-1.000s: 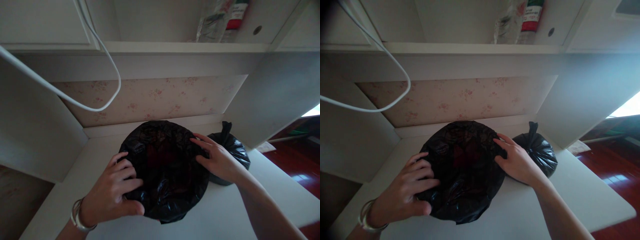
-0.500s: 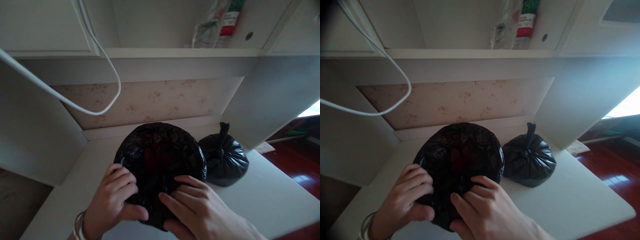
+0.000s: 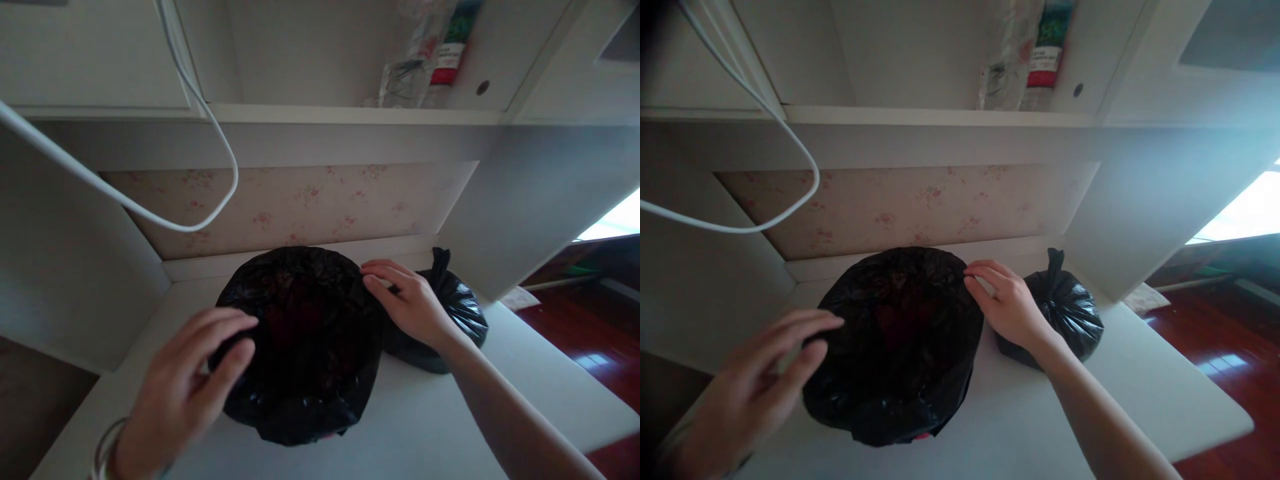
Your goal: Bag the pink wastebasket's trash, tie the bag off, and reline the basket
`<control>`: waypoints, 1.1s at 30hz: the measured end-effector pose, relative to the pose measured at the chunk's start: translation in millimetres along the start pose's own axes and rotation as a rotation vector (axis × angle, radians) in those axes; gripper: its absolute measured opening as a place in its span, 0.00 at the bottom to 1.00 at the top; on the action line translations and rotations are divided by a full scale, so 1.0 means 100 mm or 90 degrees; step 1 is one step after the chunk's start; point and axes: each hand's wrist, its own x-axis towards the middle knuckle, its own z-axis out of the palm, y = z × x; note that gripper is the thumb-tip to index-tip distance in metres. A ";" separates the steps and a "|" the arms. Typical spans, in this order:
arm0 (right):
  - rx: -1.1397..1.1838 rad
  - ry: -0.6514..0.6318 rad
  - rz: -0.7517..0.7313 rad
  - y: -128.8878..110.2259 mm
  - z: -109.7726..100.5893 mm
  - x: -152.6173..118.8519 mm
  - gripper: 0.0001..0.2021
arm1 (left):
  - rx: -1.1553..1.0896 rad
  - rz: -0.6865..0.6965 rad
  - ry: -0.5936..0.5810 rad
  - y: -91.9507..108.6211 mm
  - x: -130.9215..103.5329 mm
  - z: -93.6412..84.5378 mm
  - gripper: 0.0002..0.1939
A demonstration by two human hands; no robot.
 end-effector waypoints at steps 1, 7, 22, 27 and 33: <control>-0.023 -0.038 -0.029 0.02 0.04 0.13 0.12 | -0.003 -0.039 0.021 -0.09 0.18 0.00 0.13; -0.161 -0.185 -0.021 -0.05 0.42 0.76 0.20 | 0.046 -0.121 -0.203 -0.71 1.21 0.46 0.26; -0.144 -0.238 0.158 0.22 0.41 0.79 0.26 | 0.057 -0.258 -0.310 -1.02 1.14 0.37 0.26; -0.131 -0.224 0.151 0.12 0.33 0.67 0.23 | -0.096 -0.344 -0.388 -0.95 0.92 0.10 0.29; -0.068 -0.319 -0.008 0.18 0.43 0.70 0.20 | -0.152 -0.419 -0.432 -0.96 0.87 -0.08 0.27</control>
